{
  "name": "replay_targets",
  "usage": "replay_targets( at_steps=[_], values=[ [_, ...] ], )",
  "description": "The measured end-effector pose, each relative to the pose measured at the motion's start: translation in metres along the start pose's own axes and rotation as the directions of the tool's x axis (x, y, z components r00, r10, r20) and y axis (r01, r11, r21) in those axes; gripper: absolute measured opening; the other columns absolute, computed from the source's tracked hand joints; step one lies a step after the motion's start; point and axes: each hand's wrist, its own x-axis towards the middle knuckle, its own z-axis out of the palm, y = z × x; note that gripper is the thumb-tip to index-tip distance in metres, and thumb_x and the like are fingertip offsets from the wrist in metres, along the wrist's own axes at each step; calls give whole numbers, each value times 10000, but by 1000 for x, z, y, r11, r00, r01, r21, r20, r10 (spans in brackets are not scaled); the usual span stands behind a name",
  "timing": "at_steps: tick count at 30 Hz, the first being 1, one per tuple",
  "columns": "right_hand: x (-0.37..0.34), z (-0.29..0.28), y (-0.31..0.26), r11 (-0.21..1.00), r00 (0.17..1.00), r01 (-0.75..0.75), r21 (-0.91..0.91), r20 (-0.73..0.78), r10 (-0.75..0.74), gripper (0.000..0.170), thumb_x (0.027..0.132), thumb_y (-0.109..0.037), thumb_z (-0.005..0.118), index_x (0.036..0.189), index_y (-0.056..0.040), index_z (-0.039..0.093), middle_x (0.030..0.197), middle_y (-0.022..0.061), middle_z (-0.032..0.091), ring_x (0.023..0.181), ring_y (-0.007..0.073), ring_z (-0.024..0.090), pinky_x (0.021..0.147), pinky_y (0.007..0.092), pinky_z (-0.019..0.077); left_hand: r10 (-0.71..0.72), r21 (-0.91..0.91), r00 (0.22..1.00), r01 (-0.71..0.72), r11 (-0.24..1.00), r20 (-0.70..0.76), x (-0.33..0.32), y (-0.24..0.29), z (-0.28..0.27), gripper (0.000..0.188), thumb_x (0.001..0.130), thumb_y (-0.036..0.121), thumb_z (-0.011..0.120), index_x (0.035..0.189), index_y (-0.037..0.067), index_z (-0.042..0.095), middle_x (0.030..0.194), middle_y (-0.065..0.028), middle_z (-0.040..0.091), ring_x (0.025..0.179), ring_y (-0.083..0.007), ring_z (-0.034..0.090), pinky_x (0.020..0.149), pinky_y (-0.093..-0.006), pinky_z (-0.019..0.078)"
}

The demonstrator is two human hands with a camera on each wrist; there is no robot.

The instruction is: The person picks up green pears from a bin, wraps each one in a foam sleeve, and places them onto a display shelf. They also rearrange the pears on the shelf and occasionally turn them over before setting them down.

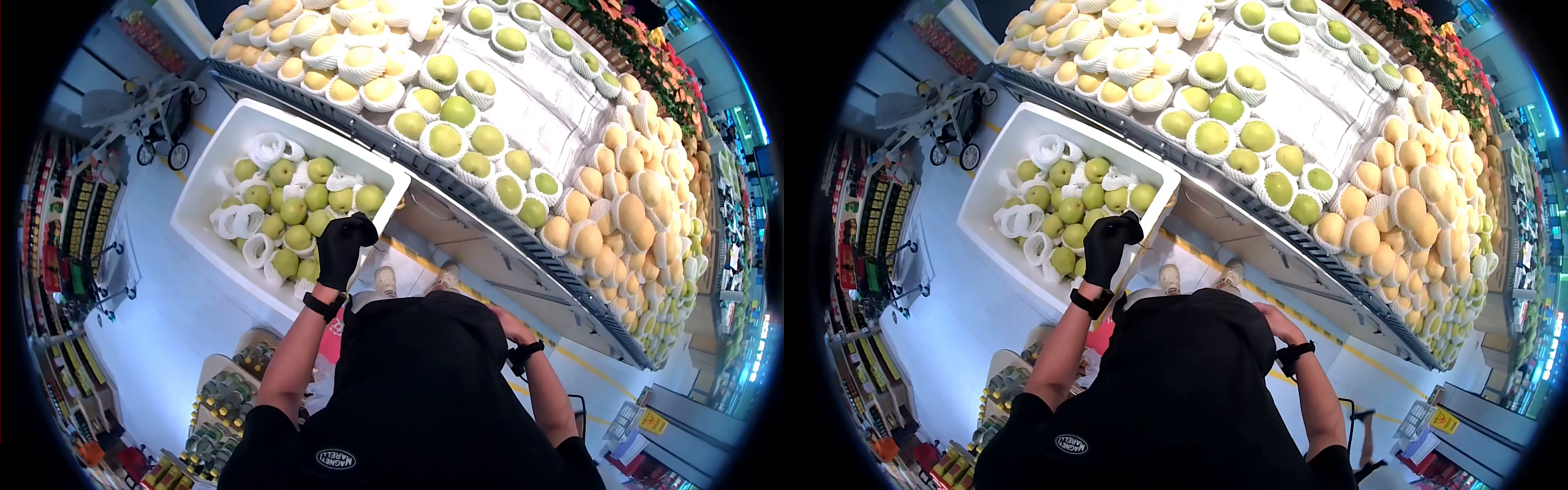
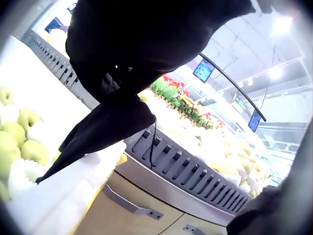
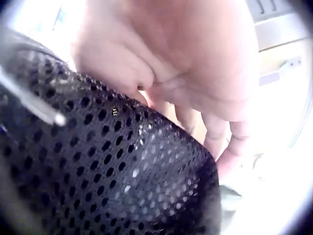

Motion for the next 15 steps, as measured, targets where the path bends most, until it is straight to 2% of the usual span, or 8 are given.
replay_targets(
  at_steps=[2, 3, 6, 9, 10, 12, 14, 15],
  values=[
    [11, -5, -6, 990, 999, 34, -138, 11, -32, 318, 932, -208, 583, 1188, -22, 612, 1095, 88, 669, 1005, 154, 604, 910, 297, 459, 34, 40, 999, -33, 999, -25, 2, 10, -1, 115, 864, 19, 605, 955, 5, 675, 858, -102, 687, 779, -178, 672, 714, -293, 533],
    [16, -13, -10, 930, 998, -37, -366, -58, 17, 308, 912, -221, 612, 1156, -34, 631, 1061, 104, 682, 962, 176, 624, 873, 319, 480, 51, 62, 998, -49, 997, -34, 3, 15, -1, 126, 864, -2, 601, 967, 2, 673, 899, -113, 684, 797, -184, 675, 716, -294, 537],
    [28, -15, -68, 853, 978, -8, -521, -181, -102, 282, 908, -207, 624, 1125, -28, 643, 1026, 106, 690, 899, 183, 638, 826, 325, 499, 27, -85, 1000, -27, 996, -1, 7, 38, 2, 140, 858, 8, 611, 983, 4, 674, 944, -114, 675, 823, -188, 672, 725, -295, 536],
    [26, 0, -160, 953, 940, 276, -124, -172, -295, 242, 927, -153, 593, 1101, 10, 641, 1017, 100, 690, 864, 159, 639, 783, 305, 509, 122, -42, 992, -121, 992, 24, 13, 49, 8, 150, 848, 29, 640, 992, -4, 668, 941, -102, 676, 832, -180, 667, 752, -292, 540],
    [28, 4, -185, 933, 923, 358, 25, -157, -350, 230, 933, -130, 580, 1092, 26, 639, 1018, 106, 688, 872, 149, 636, 782, 293, 508, 149, -44, 988, -148, 988, 41, 14, 55, 11, 151, 851, 40, 649, 992, -14, 664, 938, -97, 676, 830, -171, 666, 750, -288, 544],
    [32, 18, -226, 823, 844, 537, 186, -119, -523, 221, 937, -89, 558, 1088, 55, 632, 1022, 121, 682, 906, 144, 638, 813, 282, 510, 193, -52, 980, -190, 980, 57, 16, 69, 17, 155, 849, 32, 647, 996, -7, 673, 928, -99, 680, 826, -168, 666, 741, -286, 535],
    [37, 42, -256, 772, 825, 566, 291, -184, -535, 223, 929, -68, 553, 1093, 61, 632, 1027, 128, 680, 930, 151, 643, 836, 279, 510, 220, -48, 972, -217, 975, 80, 16, 76, 22, 158, 848, 25, 642, 999, -2, 678, 921, -98, 683, 823, -167, 666, 738, -287, 529],
    [42, 52, -267, 740, 814, 581, 339, -217, -539, 224, 925, -57, 551, 1095, 64, 633, 1030, 131, 679, 941, 155, 645, 847, 278, 510, 156, -102, 981, -145, 984, 113, 13, 95, 22, 165, 848, 18, 635, 1006, 4, 683, 911, -99, 685, 829, -168, 666, 735, -289, 522]
  ],
)
